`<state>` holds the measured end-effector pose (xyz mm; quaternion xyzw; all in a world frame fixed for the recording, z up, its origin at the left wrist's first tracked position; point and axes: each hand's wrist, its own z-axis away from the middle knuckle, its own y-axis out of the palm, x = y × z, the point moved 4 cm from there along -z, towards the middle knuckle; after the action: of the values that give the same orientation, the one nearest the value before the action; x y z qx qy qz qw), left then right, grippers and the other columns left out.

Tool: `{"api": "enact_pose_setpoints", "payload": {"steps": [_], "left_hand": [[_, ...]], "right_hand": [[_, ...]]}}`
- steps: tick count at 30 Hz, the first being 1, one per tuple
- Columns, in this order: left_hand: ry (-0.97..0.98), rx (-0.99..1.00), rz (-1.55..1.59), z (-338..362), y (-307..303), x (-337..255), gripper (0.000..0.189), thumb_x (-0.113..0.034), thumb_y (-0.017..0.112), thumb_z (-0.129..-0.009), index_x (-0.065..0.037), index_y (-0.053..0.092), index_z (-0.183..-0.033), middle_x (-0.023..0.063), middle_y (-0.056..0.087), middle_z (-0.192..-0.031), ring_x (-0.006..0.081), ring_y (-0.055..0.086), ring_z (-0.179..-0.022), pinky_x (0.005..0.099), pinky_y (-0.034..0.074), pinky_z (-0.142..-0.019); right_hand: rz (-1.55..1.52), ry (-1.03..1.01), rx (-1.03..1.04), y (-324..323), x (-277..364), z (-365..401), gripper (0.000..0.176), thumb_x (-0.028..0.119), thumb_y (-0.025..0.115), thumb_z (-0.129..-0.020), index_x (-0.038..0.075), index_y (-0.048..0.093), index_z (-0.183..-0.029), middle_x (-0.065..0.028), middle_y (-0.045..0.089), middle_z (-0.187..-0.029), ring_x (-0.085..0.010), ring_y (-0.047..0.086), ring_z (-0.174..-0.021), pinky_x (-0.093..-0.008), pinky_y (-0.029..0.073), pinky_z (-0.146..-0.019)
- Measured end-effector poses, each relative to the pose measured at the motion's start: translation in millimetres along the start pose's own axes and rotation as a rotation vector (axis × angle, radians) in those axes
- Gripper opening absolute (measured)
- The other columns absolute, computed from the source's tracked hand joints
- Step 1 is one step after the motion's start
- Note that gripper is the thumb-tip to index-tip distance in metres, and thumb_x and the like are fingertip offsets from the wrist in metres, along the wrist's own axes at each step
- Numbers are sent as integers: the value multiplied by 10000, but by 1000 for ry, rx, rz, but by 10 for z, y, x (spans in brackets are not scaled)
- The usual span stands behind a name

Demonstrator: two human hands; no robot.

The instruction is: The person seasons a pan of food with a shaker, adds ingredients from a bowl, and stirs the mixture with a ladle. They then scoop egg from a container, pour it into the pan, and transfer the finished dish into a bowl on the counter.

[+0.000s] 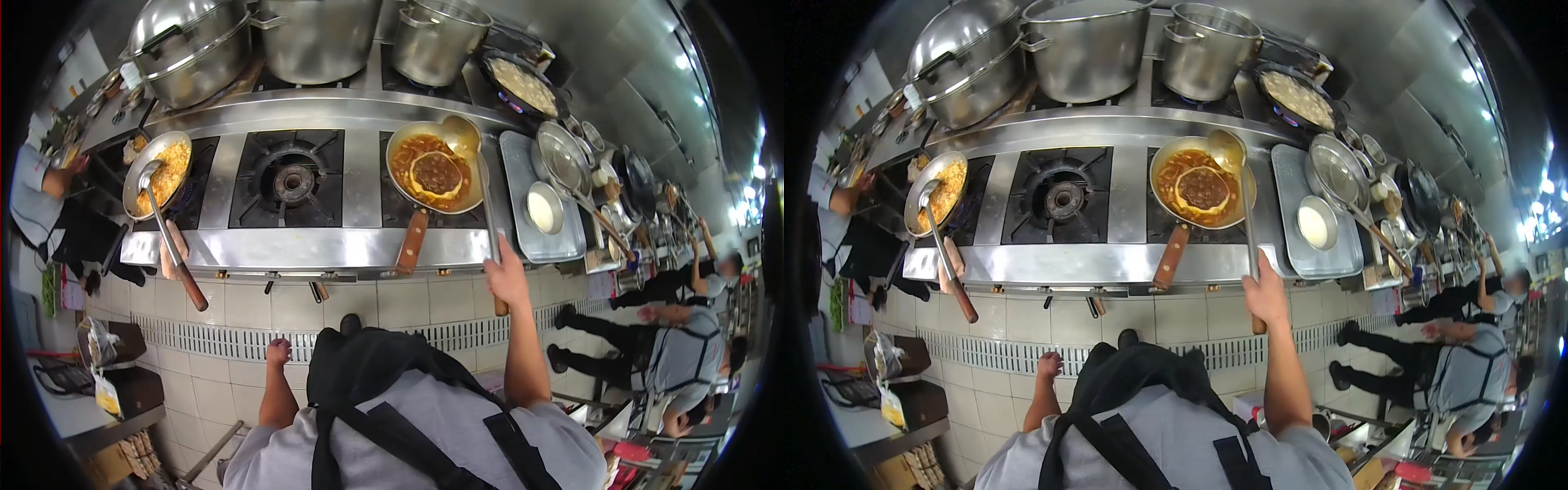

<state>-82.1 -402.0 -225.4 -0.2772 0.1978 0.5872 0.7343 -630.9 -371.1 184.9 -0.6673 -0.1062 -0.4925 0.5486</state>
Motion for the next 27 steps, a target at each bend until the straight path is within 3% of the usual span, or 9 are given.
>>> {"api": "enact_pose_setpoints", "payload": {"steps": [1, 2, 4, 10, 12, 19, 22, 27], "left_hand": [[-17, -19, 24, 11, -27, 134, 167, -172, 547, -846, -42, 609, -930, 43, 597, -709, 134, 547, -546, 274, 396, -403], [-36, -37, 43, 33, -46, 241, 166, -153, 553, -827, -24, 627, -901, 57, 599, -678, 147, 558, -525, 284, 400, -379], [-71, -87, 13, 218, -63, 405, 159, -152, 545, -826, -28, 614, -897, 58, 585, -678, 157, 560, -537, 299, 408, -389], [-317, 93, 1, 256, -40, 931, 160, -181, 521, -804, -44, 590, -849, 61, 554, -679, 184, 554, -552, 340, 417, -412], [-257, 28, -99, 258, -40, 838, 132, -232, 514, -851, -123, 569, -901, 2, 554, -715, 154, 542, -602, 346, 409, -528], [-45, 63, 50, -18, -67, 225, 191, -200, 542, -854, -86, 573, -1004, 39, 591, -805, 137, 554, -619, 285, 394, -458], [-48, -15, 203, 58, -57, 44, 153, -131, 559, -858, -46, 572, -985, 23, 567, -685, 100, 502, -513, 249, 341, -367], [-121, -59, 109, 159, -139, 250, 99, -154, 540, -847, -76, 601, -855, 17, 542, -655, 129, 510, -517, 284, 362, -393]], "right_hand": [[120, -209, -29, -35, -413, -127, 570, 79, 538, -827, 2, 386, -1371, -113, 608, -731, -146, 572, -505, -302, 444, -437], [125, -216, -17, -65, -335, -97, 570, 79, 538, -827, 2, 386, -1371, -113, 608, -731, -146, 572, -505, -302, 444, -437], [-48, 77, 52, -151, -184, 51, 589, 52, 548, -819, -1, 382, -1381, -85, 572, -646, -140, 537, -451, -301, 433, -421], [-44, 69, 42, -175, -182, 82, 600, 33, 557, -810, -15, 377, -1381, -67, 546, -609, -129, 515, -434, -296, 421, -412], [-51, 69, 39, -165, -179, 56, 600, 29, 556, -809, -16, 378, -1380, -70, 548, -613, -127, 514, -434, -293, 420, -414], [162, -38, -80, -180, -486, -159, 605, 93, 589, -766, -34, 429, -1336, -210, 610, -692, -294, 597, -567, -382, 475, -595], [185, -7, -86, -163, -428, -194, 607, 104, 597, -758, -34, 439, -1328, -242, 605, -713, -336, 607, -613, -395, 474, -629], [213, 7, -89, -120, -383, -231, 610, 104, 601, -756, -21, 440, -1331, -253, 592, -703, -366, 599, -633, -409, 469, -645]]}}
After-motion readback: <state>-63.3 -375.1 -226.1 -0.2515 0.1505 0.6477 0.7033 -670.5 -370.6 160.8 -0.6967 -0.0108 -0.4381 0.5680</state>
